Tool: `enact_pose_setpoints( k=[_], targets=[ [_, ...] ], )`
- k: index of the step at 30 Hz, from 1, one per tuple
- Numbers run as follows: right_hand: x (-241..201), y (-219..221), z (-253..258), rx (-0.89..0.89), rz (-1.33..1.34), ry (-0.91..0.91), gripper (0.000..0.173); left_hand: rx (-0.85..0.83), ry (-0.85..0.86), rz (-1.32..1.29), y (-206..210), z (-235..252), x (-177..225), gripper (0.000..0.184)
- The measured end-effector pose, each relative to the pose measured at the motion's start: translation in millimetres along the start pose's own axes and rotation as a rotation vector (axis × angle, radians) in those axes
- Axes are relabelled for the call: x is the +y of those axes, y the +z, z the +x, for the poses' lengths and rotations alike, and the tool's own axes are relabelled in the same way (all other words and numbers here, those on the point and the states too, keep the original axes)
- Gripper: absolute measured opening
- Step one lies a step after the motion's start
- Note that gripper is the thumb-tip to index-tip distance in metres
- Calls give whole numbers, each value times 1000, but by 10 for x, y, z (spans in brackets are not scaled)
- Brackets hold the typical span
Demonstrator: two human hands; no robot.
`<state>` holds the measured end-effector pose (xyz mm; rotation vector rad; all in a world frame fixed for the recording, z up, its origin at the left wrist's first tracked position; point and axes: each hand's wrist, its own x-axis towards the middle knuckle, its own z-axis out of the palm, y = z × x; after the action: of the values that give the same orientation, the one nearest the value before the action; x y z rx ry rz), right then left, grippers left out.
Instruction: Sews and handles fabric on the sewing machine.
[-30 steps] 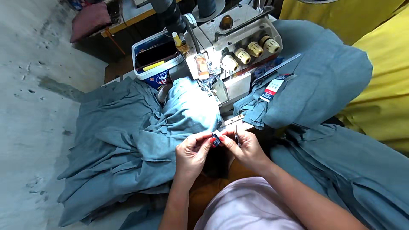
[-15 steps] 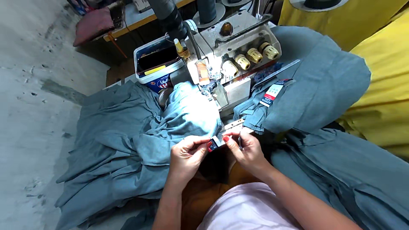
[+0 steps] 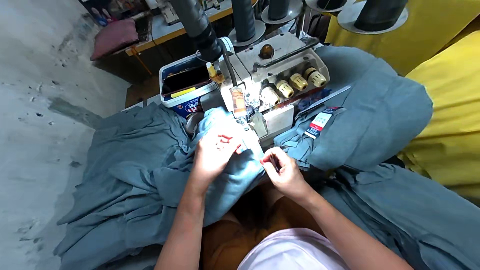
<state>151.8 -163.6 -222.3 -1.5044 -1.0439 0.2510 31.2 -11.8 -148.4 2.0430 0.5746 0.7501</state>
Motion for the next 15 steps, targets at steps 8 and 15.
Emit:
enact_pose_setpoints(
  k=[8,15],
  targets=[
    [-70,84,13,6,18,7,23,-140,-108,122,23,347,-12,18],
    [-74,96,22,-14,8,44,30,-179,-119,76,-7,375,12,16]
  ],
)
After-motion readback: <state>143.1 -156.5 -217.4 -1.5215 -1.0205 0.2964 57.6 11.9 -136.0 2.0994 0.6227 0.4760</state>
